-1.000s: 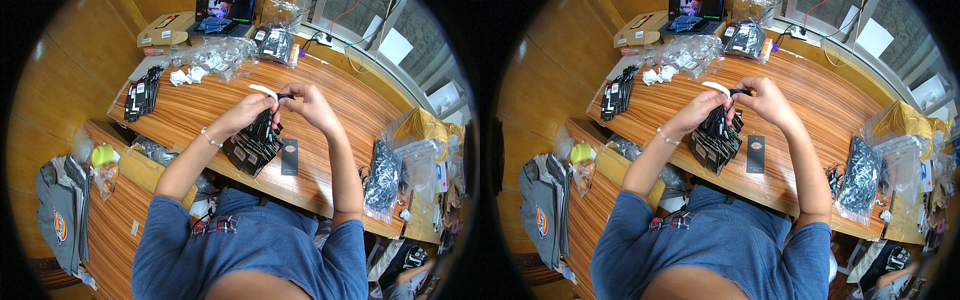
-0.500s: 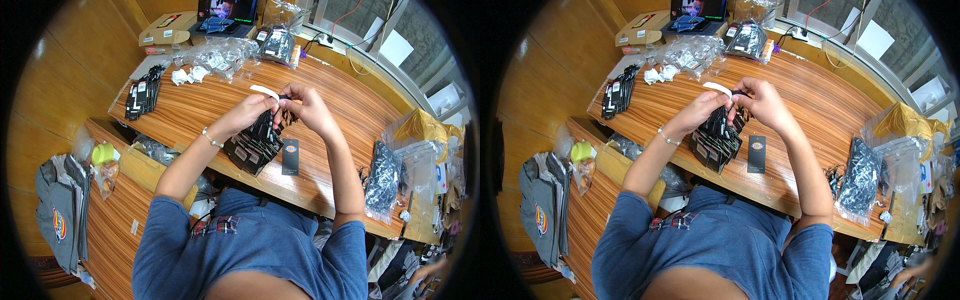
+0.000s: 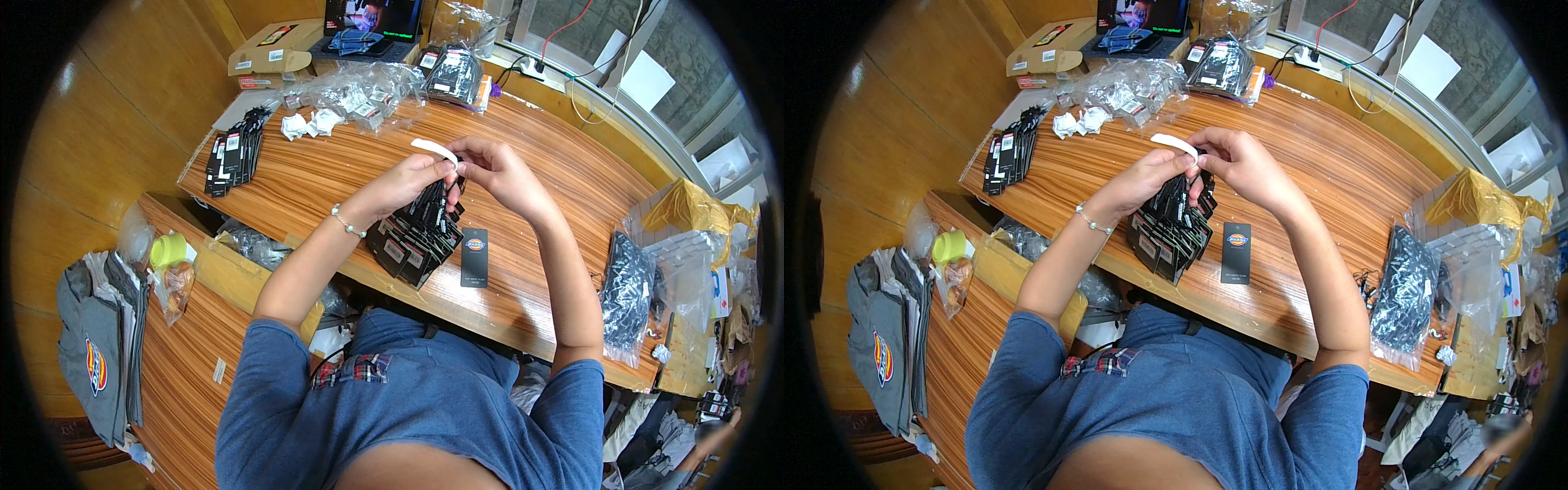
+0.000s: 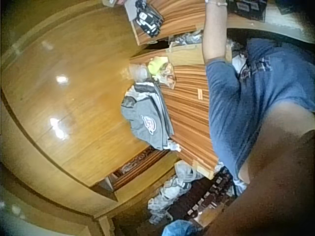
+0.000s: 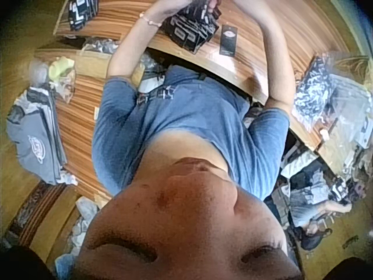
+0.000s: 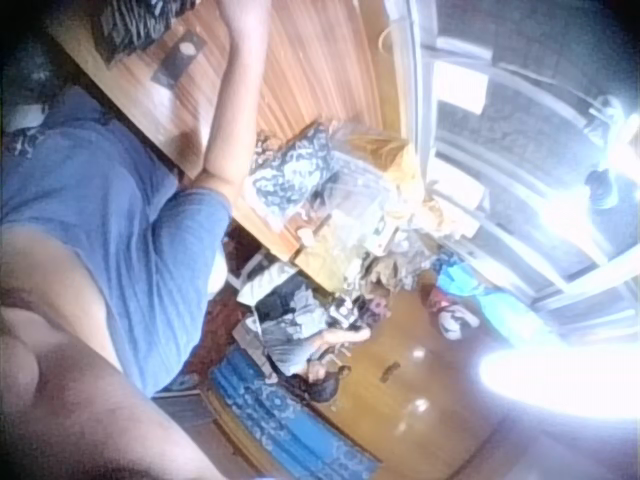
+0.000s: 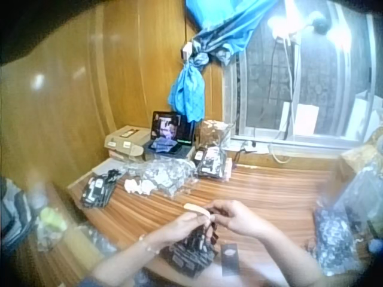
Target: The person sits at a wooden table and assembles small black cables with rectangular tags. They pick up a tag and a cable, attach the cable to the tag, and place the finished item on a growing stack. The person then gathers the stack of assembled items and secures them with a white zip tie.
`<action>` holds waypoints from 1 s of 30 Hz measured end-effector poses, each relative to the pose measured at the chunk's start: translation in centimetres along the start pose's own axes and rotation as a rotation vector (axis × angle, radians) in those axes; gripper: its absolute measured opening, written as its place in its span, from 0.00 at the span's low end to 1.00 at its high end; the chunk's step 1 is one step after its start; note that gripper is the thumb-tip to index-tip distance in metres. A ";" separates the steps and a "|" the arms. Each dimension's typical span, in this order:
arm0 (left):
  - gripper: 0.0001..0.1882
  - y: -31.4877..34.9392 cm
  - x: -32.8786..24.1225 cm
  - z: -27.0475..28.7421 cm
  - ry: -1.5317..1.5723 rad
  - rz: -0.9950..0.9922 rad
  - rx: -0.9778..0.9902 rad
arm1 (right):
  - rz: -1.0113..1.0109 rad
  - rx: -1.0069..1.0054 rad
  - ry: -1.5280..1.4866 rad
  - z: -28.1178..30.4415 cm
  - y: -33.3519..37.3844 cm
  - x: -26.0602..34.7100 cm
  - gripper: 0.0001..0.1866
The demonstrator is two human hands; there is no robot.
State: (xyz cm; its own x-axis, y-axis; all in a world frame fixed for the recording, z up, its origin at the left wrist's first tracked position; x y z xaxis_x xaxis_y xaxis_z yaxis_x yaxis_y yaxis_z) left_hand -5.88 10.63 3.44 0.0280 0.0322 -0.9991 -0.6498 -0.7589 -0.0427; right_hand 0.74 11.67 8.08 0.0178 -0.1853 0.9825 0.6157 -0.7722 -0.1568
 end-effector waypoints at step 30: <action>0.12 -0.3 0.2 0.2 0.034 0.027 0.031 | 0.334 -0.025 1.050 -2.0 1.1 3.1 0.07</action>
State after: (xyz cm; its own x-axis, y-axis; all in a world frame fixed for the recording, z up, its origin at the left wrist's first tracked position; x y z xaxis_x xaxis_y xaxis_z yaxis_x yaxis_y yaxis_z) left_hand -5.82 10.99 3.26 0.0361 -0.0105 -0.9993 -0.6742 -0.7384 -0.0166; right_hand -0.12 9.03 10.78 -0.5052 -0.8024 0.3176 0.6883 -0.5966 -0.4127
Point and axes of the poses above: each hand's wrist, its own y-axis away from the middle knuckle, its own z-axis out of the back of the hand, x = y × z, the point moved 9 cm from there along -y, towards the middle knuckle, and after that the axes turned 13 degrees about -y, right-handed, at the moved point
